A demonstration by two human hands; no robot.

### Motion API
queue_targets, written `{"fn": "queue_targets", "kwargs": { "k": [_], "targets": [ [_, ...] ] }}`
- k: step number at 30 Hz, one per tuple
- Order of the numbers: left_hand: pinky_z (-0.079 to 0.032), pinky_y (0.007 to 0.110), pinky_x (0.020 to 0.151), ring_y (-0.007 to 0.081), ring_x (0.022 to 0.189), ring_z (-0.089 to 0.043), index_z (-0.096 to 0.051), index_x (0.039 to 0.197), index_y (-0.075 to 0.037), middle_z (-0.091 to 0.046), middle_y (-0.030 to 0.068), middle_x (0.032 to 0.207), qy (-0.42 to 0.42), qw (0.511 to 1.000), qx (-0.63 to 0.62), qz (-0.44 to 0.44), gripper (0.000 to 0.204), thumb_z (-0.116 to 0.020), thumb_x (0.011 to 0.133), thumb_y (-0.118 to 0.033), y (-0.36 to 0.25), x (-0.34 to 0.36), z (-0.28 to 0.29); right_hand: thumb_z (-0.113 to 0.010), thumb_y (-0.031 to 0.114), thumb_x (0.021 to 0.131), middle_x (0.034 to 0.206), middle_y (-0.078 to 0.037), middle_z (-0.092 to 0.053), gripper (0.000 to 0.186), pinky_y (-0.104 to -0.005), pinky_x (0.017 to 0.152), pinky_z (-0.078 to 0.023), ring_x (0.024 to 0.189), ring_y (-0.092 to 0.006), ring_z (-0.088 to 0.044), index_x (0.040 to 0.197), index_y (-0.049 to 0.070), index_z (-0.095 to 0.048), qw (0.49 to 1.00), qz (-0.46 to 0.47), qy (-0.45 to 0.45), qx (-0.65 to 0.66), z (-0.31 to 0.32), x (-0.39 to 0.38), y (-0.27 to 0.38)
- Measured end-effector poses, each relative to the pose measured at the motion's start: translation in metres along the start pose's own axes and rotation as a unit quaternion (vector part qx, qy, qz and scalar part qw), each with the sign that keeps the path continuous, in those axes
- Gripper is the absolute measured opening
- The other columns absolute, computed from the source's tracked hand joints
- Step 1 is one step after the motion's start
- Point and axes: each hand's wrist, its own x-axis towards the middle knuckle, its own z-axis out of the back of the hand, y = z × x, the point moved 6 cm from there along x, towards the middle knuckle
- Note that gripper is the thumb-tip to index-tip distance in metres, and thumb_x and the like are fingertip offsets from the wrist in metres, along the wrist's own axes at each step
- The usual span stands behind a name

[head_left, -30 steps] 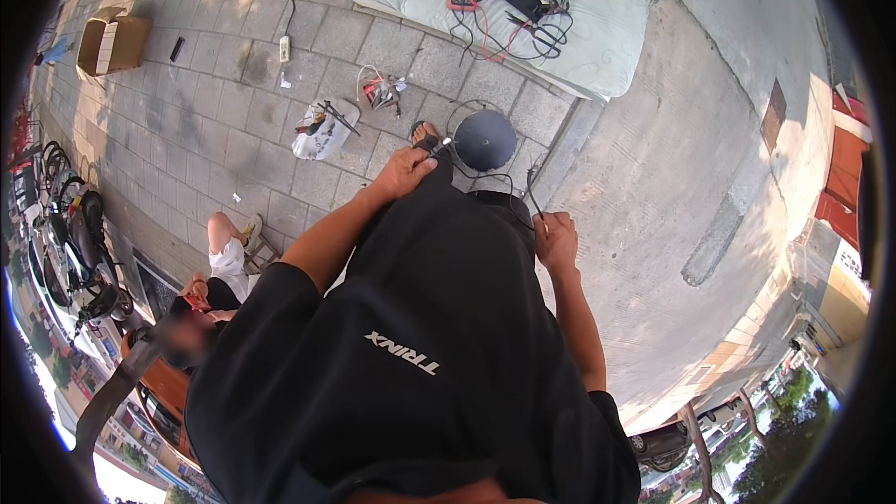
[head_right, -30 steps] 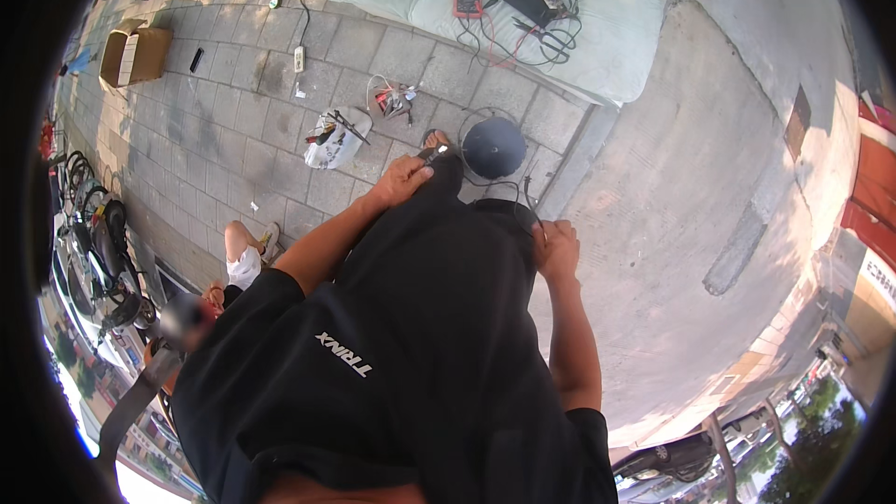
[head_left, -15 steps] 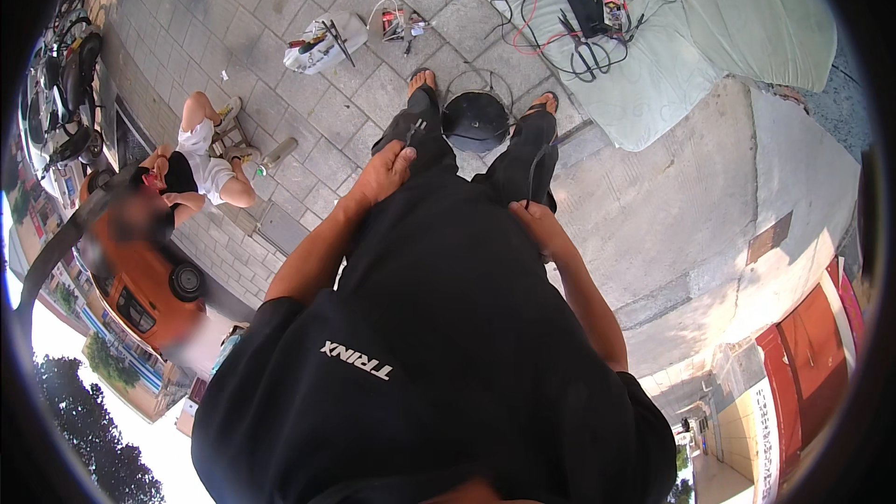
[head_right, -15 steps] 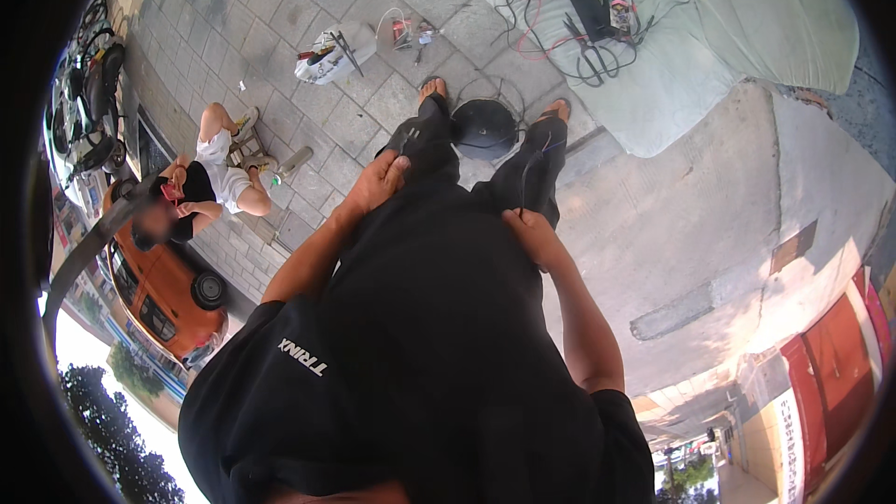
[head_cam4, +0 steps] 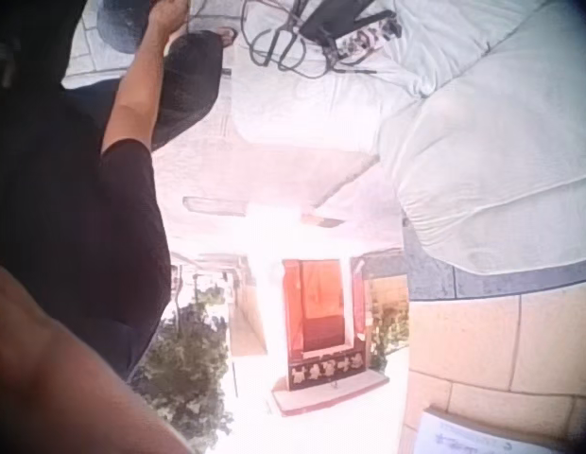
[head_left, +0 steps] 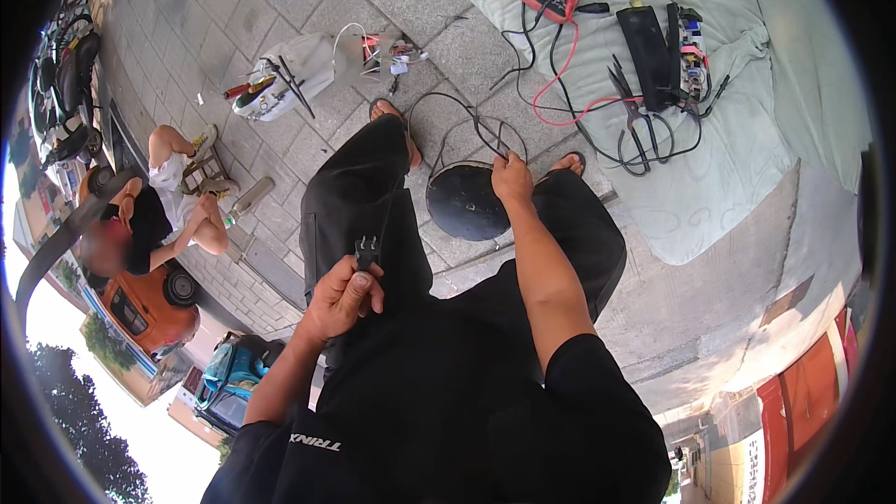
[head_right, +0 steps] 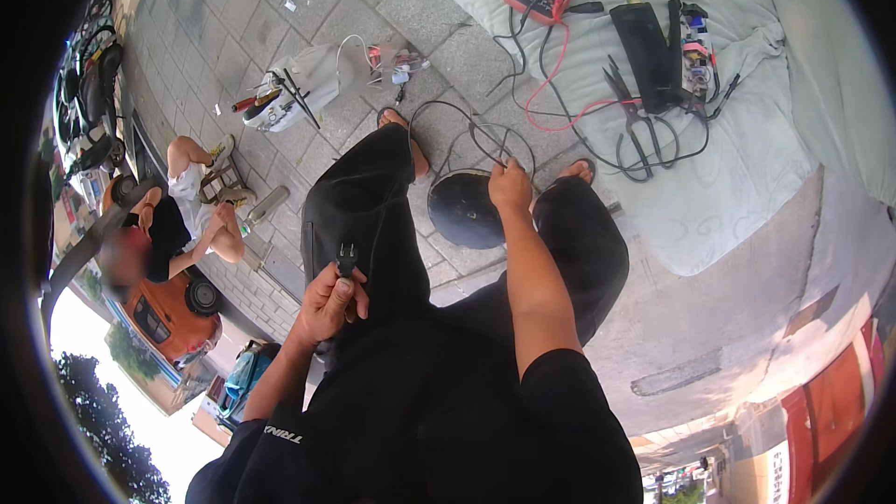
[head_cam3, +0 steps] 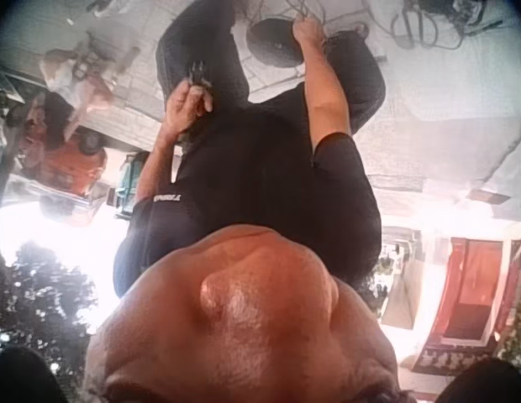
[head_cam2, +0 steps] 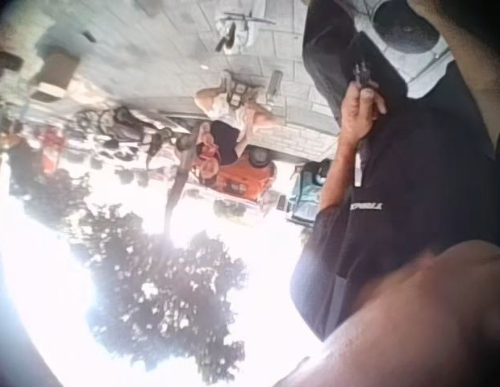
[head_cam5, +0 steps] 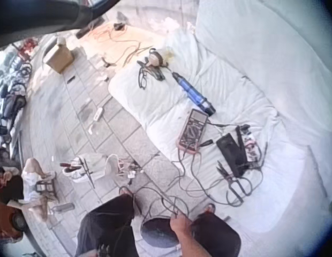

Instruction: The person sits on a cushioned surface on a sidewalk and uses wire cutters to strip wires and a multimeter to test a small electronic component. They repeatedly strip and test the wires while handling the component.

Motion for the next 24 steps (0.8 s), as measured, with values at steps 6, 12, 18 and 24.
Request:
{"fn": "queue_targets", "kwargs": {
  "k": [6, 12, 18, 24],
  "targets": [
    [-0.043, 0.021, 0.057, 0.0074, 0.058, -0.053, -0.055, 0.118, -0.004, -0.070, 0.0070, 0.079, -0.104, 0.970, 0.051, -0.213, 0.036, -0.041, 0.115, -0.037, 0.013, 0.123, 0.037, -0.048, 0.048, 0.096, 0.114, -0.034, -0.070, 0.060, -0.0515, 0.104, -0.050, 0.115, -0.0489, -0.066, 0.107, -0.003, -0.077, 0.981, -0.092, 0.165, 0.039, -0.094, -0.028, -0.020],
    [-0.050, 0.028, 0.072, 0.0114, 0.072, -0.056, -0.061, 0.120, -0.002, -0.070, 0.0036, 0.087, -0.094, 0.870, 0.239, -0.421, 0.027, -0.050, 0.113, -0.026, 0.018, 0.220, 0.039, -0.049, 0.041, 0.105, 0.099, -0.022, -0.076, 0.052, -0.0485, 0.079, -0.056, 0.086, -0.0331, -0.074, 0.104, -0.005, -0.074, 0.896, -0.056, 0.429, -0.096, -0.143, -0.057, -0.012],
    [-0.050, 0.029, 0.075, 0.0125, 0.074, -0.061, -0.058, 0.129, 0.000, -0.063, 0.0031, 0.078, -0.028, 0.892, 0.097, -0.440, 0.031, -0.048, 0.114, -0.025, 0.016, 0.263, 0.017, -0.054, 0.031, 0.100, 0.097, -0.018, -0.078, 0.038, -0.0483, 0.076, -0.058, 0.080, -0.0311, -0.074, 0.113, 0.003, -0.075, 0.934, -0.029, 0.321, -0.151, -0.075, 0.042, -0.011],
    [-0.041, 0.022, 0.062, 0.0047, 0.065, -0.047, -0.060, 0.128, -0.001, -0.058, -0.0028, 0.078, -0.008, 0.912, 0.001, -0.411, 0.033, -0.055, 0.112, -0.029, 0.031, 0.258, 0.014, -0.053, 0.035, 0.104, 0.121, -0.020, -0.073, 0.045, -0.0455, 0.107, -0.047, 0.120, -0.0366, -0.067, 0.124, 0.001, -0.072, 0.954, 0.069, -0.005, -0.291, 0.050, -0.062, 0.050]
  ]
}}
